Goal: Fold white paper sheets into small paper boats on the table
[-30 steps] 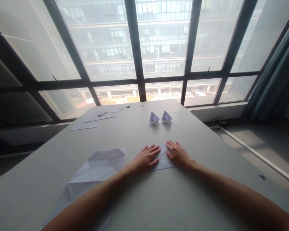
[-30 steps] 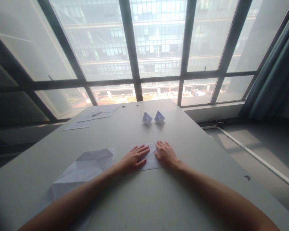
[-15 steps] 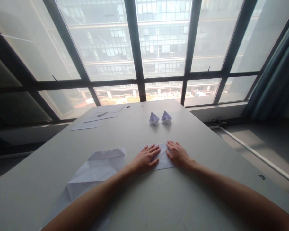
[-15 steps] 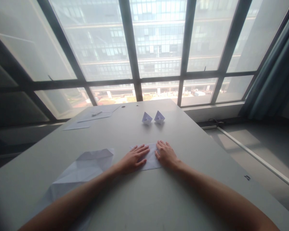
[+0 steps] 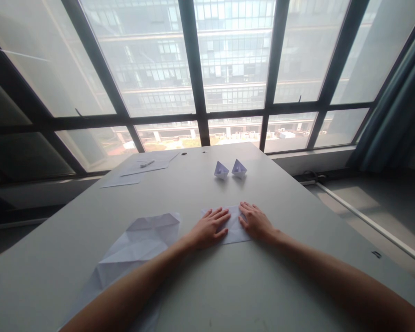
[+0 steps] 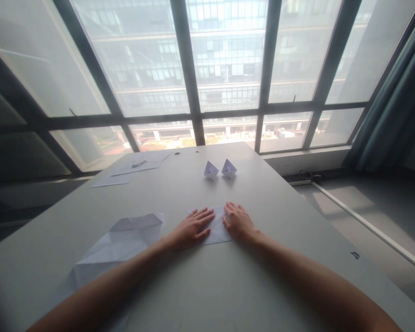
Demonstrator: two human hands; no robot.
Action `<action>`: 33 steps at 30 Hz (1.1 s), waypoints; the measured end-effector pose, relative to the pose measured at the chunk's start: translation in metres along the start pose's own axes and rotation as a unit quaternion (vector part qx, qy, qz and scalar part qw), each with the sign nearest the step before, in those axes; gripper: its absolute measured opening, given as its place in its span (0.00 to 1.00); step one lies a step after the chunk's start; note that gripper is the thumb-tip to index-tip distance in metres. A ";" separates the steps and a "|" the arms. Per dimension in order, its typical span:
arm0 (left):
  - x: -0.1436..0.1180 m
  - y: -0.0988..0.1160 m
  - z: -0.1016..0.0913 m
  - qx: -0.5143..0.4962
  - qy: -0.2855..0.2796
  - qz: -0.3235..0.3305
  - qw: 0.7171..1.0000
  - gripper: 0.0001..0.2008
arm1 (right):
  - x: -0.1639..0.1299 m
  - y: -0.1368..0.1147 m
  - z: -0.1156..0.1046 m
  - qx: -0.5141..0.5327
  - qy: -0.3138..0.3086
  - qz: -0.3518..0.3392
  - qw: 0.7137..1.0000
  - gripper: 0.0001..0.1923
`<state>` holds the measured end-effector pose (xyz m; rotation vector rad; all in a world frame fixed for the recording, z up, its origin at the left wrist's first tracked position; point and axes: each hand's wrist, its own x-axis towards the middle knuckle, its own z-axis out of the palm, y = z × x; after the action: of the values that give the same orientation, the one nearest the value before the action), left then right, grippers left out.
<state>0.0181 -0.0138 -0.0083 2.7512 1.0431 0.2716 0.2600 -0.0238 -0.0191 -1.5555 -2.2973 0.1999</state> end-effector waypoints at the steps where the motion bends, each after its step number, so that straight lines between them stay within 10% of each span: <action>1: 0.000 0.000 0.000 0.001 0.000 0.000 1.000 0.28 | 0.000 0.000 0.000 0.000 0.000 0.000 1.000 0.28; 33: 0.000 0.000 0.000 0.002 -0.005 -0.003 1.000 0.28 | 0.001 0.001 0.001 -0.001 -0.003 0.002 1.000 0.28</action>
<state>0.0184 -0.0141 -0.0086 2.7503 1.0498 0.2550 0.2601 -0.0227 -0.0205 -1.5629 -2.3003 0.2034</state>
